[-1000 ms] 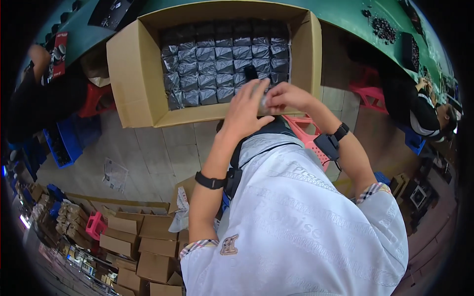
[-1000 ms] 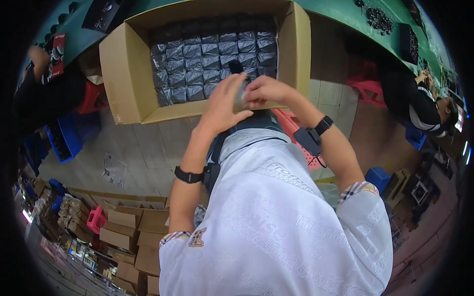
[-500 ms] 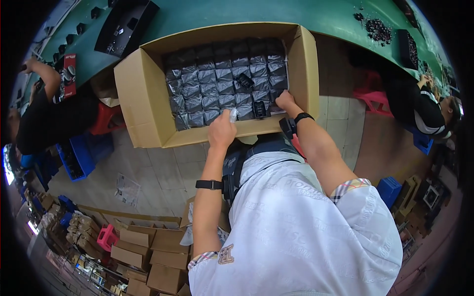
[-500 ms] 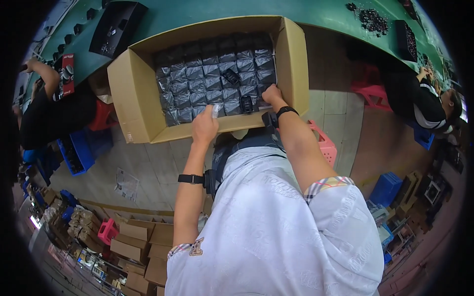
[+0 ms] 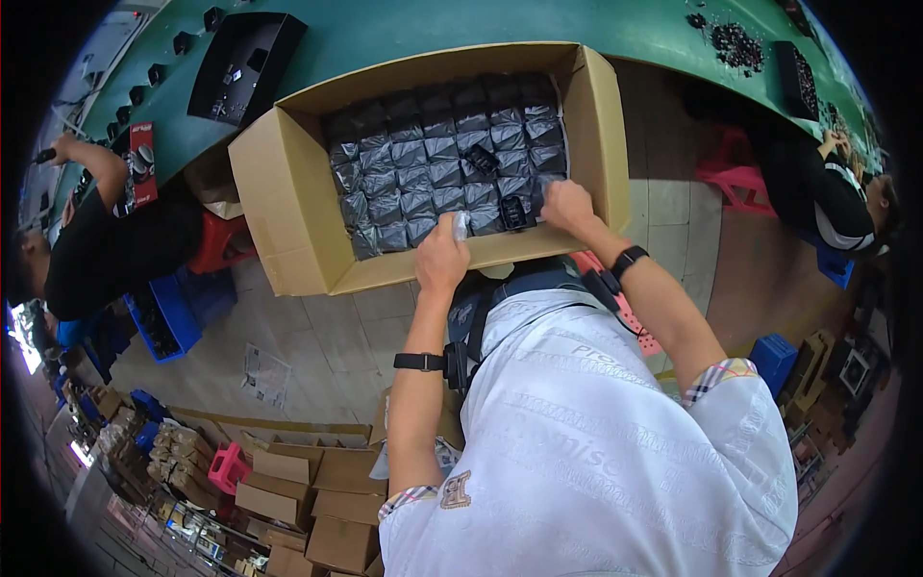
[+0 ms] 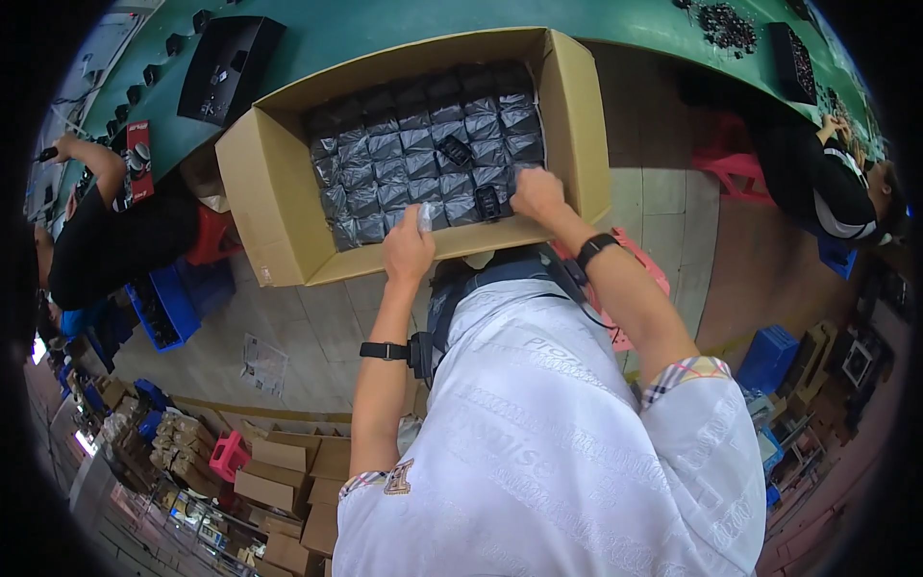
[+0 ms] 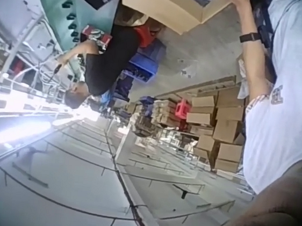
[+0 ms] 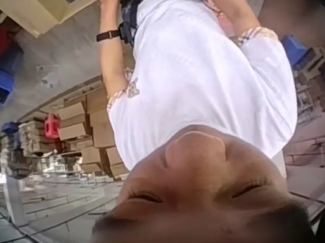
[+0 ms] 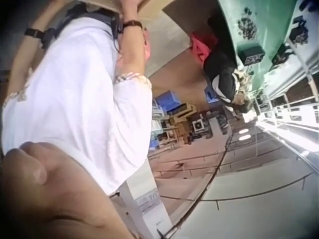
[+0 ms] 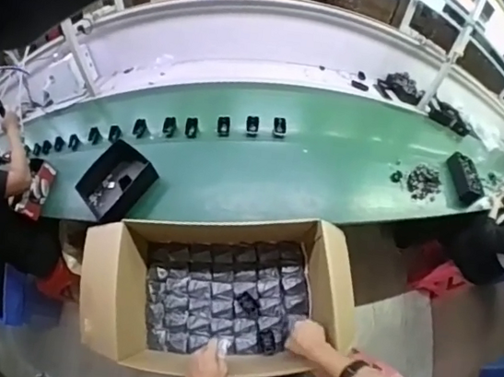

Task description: Placing mechanical parts into plastic bags and then into a cardboard box on a factory assembly line.

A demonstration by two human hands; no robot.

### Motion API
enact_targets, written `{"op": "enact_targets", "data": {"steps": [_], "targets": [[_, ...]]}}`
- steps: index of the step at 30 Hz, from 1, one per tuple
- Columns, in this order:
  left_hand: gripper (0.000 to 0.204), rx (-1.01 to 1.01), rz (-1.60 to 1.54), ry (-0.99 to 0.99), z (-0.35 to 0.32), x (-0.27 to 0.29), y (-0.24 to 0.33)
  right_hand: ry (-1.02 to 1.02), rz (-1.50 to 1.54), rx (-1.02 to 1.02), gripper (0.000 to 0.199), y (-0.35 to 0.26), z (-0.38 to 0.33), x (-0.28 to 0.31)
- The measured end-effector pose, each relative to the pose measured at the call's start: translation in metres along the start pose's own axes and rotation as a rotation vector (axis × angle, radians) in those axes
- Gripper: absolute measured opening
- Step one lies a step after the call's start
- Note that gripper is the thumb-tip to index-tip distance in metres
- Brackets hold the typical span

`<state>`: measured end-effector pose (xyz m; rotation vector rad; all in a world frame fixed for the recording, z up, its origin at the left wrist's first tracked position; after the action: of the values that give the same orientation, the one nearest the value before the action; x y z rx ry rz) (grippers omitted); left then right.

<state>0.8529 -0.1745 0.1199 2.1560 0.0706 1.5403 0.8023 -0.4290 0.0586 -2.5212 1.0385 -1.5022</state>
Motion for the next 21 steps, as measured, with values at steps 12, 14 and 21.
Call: {"op": "enact_targets", "data": {"steps": [12, 14, 21], "targets": [[0.013, -0.043, -0.398, -0.095, 0.014, -0.024, 0.010, 0.013, 1.045, -0.108, 0.021, 0.008, 0.060, -0.027], [0.015, -0.038, -0.281, 0.182, 0.008, -0.003, 0.013, 0.343, 0.408, -0.312, 0.040, 0.033, 0.070, -0.006], [0.017, -0.062, -0.137, 0.053, 0.010, -0.015, 0.017, 0.024, 0.355, -0.544, 0.031, 0.053, 0.091, -0.023]]}}
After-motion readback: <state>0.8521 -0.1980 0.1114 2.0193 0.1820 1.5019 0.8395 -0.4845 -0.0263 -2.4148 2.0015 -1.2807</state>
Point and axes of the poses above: each hand's wrist, its own z-axis towards the middle knuckle, its own x-axis out of the back of the hand, y = z × x, the point moved 5 cm from there along z, towards the middle knuckle, and after that the axes turned 11 degrees about z, right-handed, at the moved point
